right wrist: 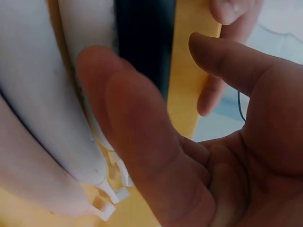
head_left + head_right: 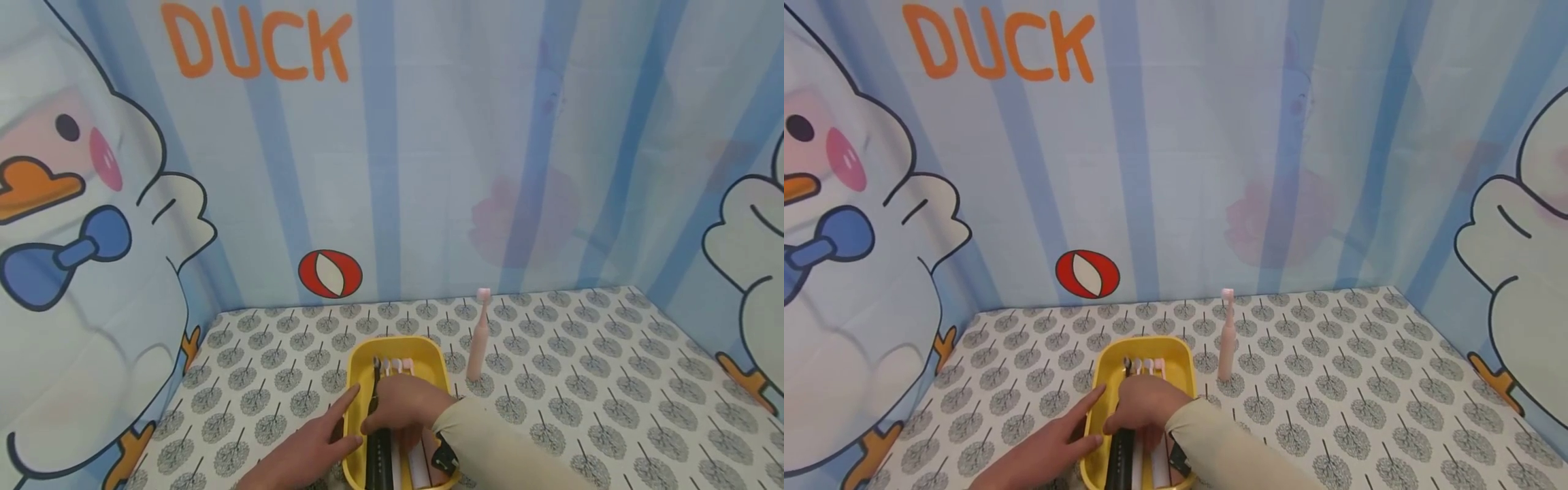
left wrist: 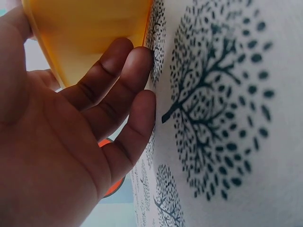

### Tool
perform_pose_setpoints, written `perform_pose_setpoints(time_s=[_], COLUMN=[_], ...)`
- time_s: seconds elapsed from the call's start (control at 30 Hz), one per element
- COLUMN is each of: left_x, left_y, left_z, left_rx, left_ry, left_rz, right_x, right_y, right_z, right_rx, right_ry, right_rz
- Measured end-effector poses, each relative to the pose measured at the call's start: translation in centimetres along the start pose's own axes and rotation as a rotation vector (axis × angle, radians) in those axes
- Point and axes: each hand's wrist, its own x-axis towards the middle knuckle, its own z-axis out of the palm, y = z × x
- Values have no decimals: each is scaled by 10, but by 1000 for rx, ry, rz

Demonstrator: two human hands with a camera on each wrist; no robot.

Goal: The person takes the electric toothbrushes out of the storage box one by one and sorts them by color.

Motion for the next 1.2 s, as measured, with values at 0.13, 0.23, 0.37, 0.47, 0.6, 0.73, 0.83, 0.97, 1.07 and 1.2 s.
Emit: perform_pose_setpoints(time_s=[0.13, 0.23, 0.37, 0.47, 0.6, 0.73, 0.83, 0.97, 1.07, 1.2], left_x=[1, 1, 0, 0, 0, 0, 0, 1, 1, 3], left_y=[0, -1, -3, -4, -5, -5, -6, -6, -6, -6], left_z=[0, 1, 1, 1, 0, 0, -1, -1, -1, -2], left_rx=[-5, -14, -5, 3, -15, -28, -25, -26, -35, -44], left_ry=[2, -2, -1, 1, -11, -22, -23, -27, -32, -45], left_rz=[-12, -11, 3, 14, 28, 41, 45, 39, 29, 29], right_x=[2, 3, 2, 3, 4, 4, 5, 6, 5, 1], right_y=[0, -1, -2, -1, 1, 4, 6, 6, 6, 5], right_z=[3, 6, 11, 12, 13, 13, 12, 8, 4, -5], right_rx=[0, 78, 129, 89, 47, 52, 7, -47, -49, 49], right_ry=[-8, -31, -35, -18, -9, -2, 18, 27, 21, -9], right_rz=[-4, 53, 101, 84, 46, 9, -34, -45, -32, -13])
